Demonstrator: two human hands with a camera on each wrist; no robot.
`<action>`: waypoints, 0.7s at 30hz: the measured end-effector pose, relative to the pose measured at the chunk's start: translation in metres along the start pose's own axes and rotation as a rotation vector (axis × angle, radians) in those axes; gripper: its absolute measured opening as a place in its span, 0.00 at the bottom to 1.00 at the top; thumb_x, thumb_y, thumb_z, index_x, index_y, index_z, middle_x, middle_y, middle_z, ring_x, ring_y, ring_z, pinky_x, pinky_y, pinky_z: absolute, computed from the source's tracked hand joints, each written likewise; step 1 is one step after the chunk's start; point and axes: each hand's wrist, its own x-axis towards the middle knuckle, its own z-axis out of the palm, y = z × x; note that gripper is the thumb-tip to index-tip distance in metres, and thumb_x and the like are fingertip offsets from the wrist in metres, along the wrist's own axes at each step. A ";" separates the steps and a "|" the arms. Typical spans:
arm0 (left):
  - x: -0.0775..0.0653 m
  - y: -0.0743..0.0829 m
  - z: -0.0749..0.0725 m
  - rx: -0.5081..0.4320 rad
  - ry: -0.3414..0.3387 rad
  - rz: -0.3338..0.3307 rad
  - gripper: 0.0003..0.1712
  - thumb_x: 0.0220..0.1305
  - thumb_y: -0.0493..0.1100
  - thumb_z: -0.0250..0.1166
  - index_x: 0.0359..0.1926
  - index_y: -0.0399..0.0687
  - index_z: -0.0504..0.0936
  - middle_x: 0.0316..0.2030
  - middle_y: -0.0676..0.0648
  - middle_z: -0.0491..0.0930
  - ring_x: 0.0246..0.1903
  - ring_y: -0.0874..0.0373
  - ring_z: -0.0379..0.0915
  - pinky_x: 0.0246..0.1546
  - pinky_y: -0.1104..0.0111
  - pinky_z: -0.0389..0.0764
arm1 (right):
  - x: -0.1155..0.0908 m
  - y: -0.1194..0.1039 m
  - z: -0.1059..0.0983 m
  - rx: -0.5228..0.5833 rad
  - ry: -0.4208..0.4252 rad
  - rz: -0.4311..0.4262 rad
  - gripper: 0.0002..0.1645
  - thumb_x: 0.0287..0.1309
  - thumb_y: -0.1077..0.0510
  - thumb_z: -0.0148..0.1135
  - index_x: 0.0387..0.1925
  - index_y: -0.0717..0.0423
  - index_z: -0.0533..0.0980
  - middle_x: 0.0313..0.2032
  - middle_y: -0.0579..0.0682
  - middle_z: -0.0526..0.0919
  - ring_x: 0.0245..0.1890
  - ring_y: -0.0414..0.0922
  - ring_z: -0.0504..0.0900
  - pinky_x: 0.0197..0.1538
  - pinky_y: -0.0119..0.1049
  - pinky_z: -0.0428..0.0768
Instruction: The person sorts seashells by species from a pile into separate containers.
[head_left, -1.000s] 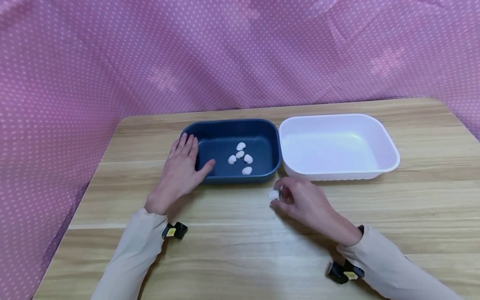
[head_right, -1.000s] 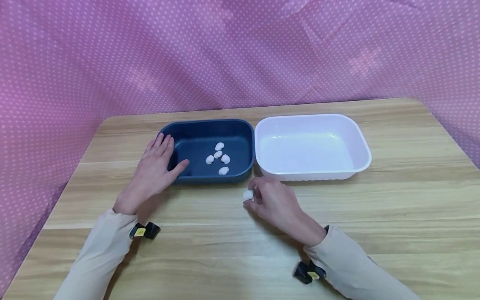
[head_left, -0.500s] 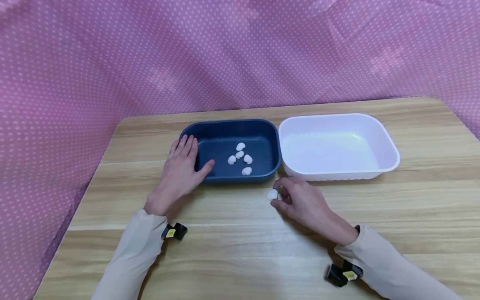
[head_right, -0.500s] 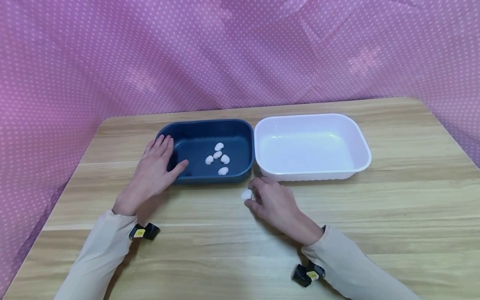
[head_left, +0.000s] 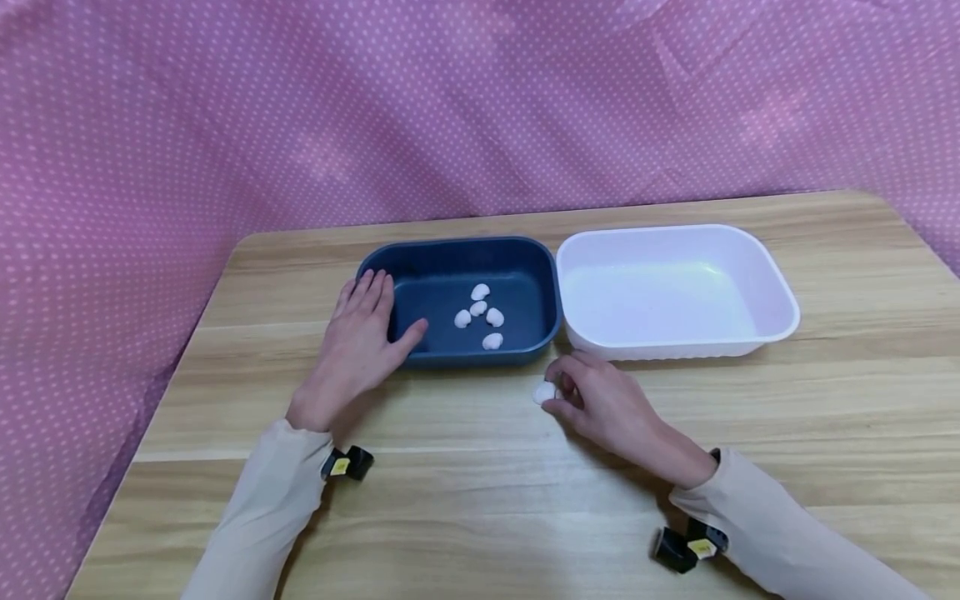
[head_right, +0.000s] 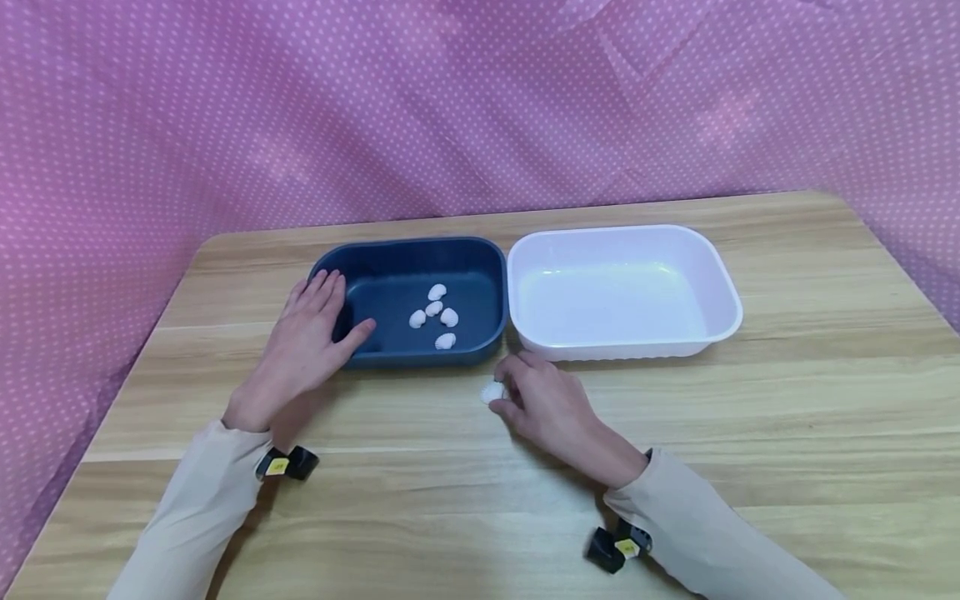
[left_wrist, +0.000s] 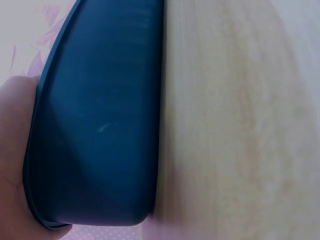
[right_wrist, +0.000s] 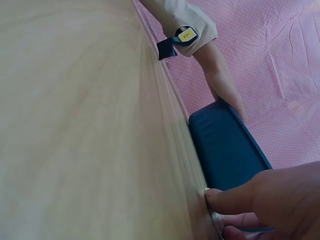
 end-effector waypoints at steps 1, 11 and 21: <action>0.000 0.000 0.000 0.000 0.004 0.003 0.51 0.68 0.69 0.44 0.73 0.30 0.49 0.73 0.34 0.47 0.74 0.43 0.36 0.72 0.56 0.31 | 0.000 0.000 0.000 0.002 -0.001 0.003 0.16 0.50 0.56 0.74 0.40 0.53 0.79 0.30 0.45 0.76 0.29 0.41 0.71 0.29 0.31 0.72; -0.001 0.000 0.000 -0.009 0.028 0.004 0.50 0.67 0.67 0.48 0.72 0.30 0.52 0.73 0.34 0.49 0.74 0.42 0.38 0.73 0.55 0.33 | -0.003 -0.010 -0.005 -0.005 -0.013 -0.055 0.17 0.48 0.56 0.75 0.40 0.55 0.80 0.31 0.43 0.74 0.29 0.38 0.71 0.30 0.30 0.73; -0.001 0.000 0.000 -0.010 0.035 0.009 0.50 0.67 0.67 0.48 0.72 0.30 0.53 0.73 0.34 0.50 0.73 0.43 0.39 0.73 0.55 0.34 | -0.005 -0.022 -0.017 0.011 -0.021 -0.102 0.17 0.48 0.59 0.75 0.41 0.54 0.79 0.33 0.44 0.78 0.30 0.39 0.75 0.31 0.28 0.76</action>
